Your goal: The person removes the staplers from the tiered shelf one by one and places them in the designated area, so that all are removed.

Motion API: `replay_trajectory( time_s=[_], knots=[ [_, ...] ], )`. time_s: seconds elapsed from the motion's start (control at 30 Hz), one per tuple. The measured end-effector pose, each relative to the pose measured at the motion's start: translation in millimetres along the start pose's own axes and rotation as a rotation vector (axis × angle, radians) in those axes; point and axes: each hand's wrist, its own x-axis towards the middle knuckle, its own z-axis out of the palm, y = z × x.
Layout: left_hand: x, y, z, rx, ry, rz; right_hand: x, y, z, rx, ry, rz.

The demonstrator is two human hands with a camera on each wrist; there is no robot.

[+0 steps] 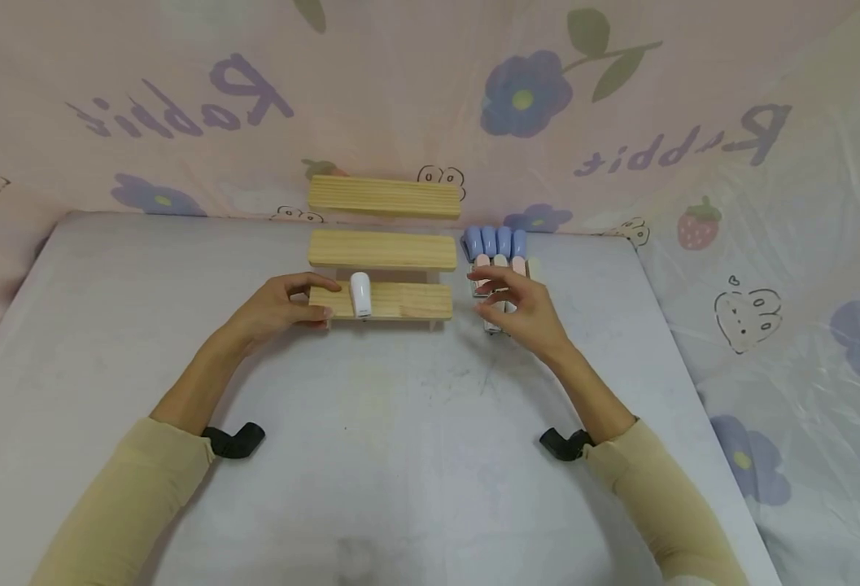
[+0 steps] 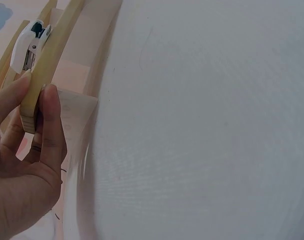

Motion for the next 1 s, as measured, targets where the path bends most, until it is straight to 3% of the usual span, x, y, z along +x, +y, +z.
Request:
replay_trajectory(
  time_s=[0.5, 0.7, 0.93, 1.0],
  knots=[
    [-0.9, 1.9, 0.2, -0.011, -0.003, -0.007, 16.6, -3.6, 26.2, 0.041, -0.071, -0.075],
    [-0.6, 3.0, 0.9, -0.010, 0.000, -0.014, 22.0, -8.6, 36.1, 0.069, -0.105, -0.052],
    [-1.2, 1.9, 1.6, -0.007, 0.007, -0.015, 27.5, 23.8, 51.2, 0.023, -0.134, -0.038],
    [-1.1, 1.8, 2.2, -0.011, 0.011, -0.013, 29.5, 23.1, 54.8, 0.027, -0.142, -0.030]
  ],
)
